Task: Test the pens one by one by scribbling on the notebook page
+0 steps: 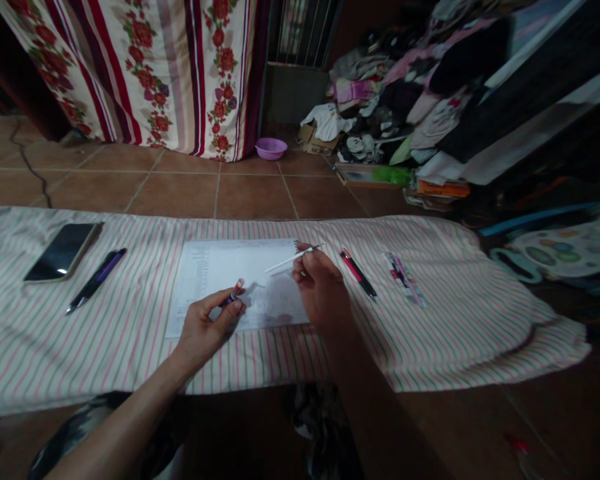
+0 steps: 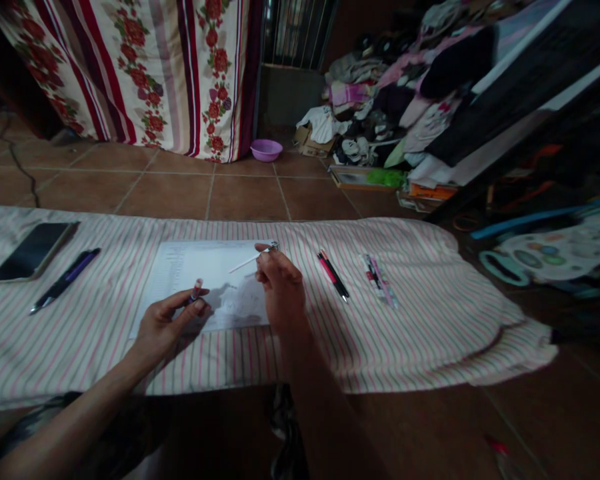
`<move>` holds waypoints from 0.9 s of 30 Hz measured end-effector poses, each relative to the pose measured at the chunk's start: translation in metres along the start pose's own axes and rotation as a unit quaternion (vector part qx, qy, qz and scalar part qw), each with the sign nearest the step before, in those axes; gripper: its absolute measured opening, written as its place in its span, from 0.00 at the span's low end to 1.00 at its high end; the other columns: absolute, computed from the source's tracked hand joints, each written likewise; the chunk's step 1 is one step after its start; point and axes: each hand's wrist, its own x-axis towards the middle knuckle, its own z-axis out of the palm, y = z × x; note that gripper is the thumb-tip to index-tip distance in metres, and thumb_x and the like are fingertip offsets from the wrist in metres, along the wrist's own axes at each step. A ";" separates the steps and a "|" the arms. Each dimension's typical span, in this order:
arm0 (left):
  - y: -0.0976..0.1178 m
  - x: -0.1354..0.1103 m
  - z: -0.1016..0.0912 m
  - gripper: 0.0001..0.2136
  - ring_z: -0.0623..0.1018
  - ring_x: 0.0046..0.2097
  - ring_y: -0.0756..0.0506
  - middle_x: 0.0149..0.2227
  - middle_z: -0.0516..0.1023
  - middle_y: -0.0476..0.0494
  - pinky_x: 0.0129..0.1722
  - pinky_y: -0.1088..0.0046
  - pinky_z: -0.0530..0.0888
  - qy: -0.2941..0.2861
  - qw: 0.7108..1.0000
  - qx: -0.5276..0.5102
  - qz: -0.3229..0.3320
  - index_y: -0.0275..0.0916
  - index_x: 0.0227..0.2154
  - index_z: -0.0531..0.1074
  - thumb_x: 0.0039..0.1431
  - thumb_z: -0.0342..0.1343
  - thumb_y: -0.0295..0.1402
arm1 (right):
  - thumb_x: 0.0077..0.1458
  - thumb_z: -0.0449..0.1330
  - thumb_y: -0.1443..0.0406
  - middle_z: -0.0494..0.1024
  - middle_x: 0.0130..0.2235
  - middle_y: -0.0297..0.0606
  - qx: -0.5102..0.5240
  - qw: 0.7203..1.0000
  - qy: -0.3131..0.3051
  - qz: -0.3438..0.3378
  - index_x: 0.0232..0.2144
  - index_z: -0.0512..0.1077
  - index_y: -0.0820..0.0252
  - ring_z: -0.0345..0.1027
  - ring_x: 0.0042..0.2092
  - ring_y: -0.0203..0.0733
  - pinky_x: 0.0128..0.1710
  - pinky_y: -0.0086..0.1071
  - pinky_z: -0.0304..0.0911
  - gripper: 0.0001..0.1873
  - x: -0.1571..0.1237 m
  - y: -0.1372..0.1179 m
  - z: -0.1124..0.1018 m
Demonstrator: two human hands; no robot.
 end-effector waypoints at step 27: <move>-0.005 -0.005 0.013 0.16 0.78 0.36 0.45 0.35 0.81 0.42 0.37 0.70 0.74 -0.071 0.996 0.040 0.017 0.37 0.42 0.75 0.55 0.54 0.39 | 0.54 0.58 0.63 0.74 0.33 0.34 -0.095 0.988 -0.069 -0.097 0.35 0.75 0.53 0.65 0.30 0.34 0.28 0.30 0.61 0.07 -0.023 -0.006 0.002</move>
